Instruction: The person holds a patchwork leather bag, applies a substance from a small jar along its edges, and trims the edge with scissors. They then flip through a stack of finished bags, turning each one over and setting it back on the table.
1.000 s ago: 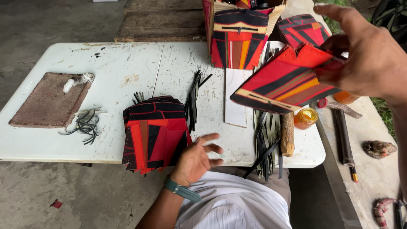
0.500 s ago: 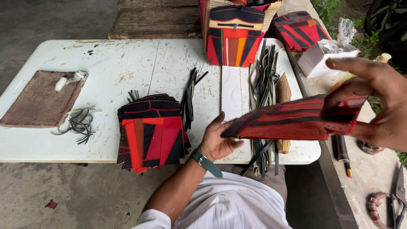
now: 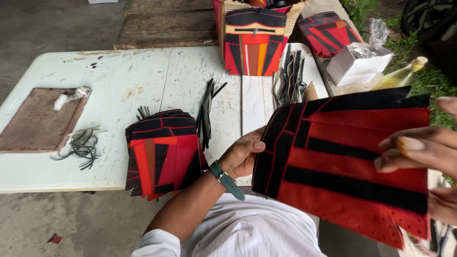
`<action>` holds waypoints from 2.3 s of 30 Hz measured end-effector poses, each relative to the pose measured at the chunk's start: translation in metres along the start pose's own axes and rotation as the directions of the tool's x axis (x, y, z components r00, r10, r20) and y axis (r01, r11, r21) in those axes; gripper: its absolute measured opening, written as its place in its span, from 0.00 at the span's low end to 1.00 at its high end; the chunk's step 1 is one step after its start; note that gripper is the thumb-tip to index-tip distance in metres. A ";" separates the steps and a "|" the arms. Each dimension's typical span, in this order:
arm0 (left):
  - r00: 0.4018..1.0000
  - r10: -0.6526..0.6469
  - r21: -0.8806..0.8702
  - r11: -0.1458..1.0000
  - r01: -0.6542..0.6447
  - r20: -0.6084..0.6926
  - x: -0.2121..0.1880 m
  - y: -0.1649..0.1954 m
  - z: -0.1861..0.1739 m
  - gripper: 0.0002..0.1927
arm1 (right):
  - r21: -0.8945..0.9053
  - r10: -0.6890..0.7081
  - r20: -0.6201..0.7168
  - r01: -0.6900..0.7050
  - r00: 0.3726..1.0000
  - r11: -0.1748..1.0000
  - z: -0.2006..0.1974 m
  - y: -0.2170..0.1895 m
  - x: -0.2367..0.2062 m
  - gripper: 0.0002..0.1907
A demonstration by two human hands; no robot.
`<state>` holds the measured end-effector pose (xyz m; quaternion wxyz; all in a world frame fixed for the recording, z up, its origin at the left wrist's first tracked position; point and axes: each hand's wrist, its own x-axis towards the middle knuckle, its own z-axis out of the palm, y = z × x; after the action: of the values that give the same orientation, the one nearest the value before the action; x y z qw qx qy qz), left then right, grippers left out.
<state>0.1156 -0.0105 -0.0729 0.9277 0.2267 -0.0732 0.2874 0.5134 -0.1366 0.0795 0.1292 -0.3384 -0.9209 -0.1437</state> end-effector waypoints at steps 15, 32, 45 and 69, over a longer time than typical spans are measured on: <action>0.866 0.457 0.971 -0.210 -0.117 0.203 -0.067 0.111 0.110 0.15 | -0.106 0.606 -0.034 -0.606 0.794 0.788 0.043 -0.017 0.051 0.32; 0.900 0.397 0.903 0.430 -0.008 -0.181 -0.031 0.111 0.036 0.25 | -0.064 0.713 0.311 -0.734 0.629 0.676 0.127 0.019 0.069 0.30; 0.915 0.304 0.874 0.478 0.093 -0.264 -0.028 0.115 0.022 0.20 | -0.003 0.637 0.269 -0.661 0.722 0.750 0.121 0.022 0.056 0.31; 0.979 -0.172 0.980 0.146 0.138 -0.112 0.046 0.060 0.070 0.21 | 0.658 0.399 0.006 -0.304 0.917 0.689 0.025 -0.032 0.120 0.29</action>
<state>0.1193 0.0245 0.0242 0.5841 0.7817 0.1412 0.1667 0.4003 -0.0814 0.0912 0.3259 -0.4325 -0.8196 0.1869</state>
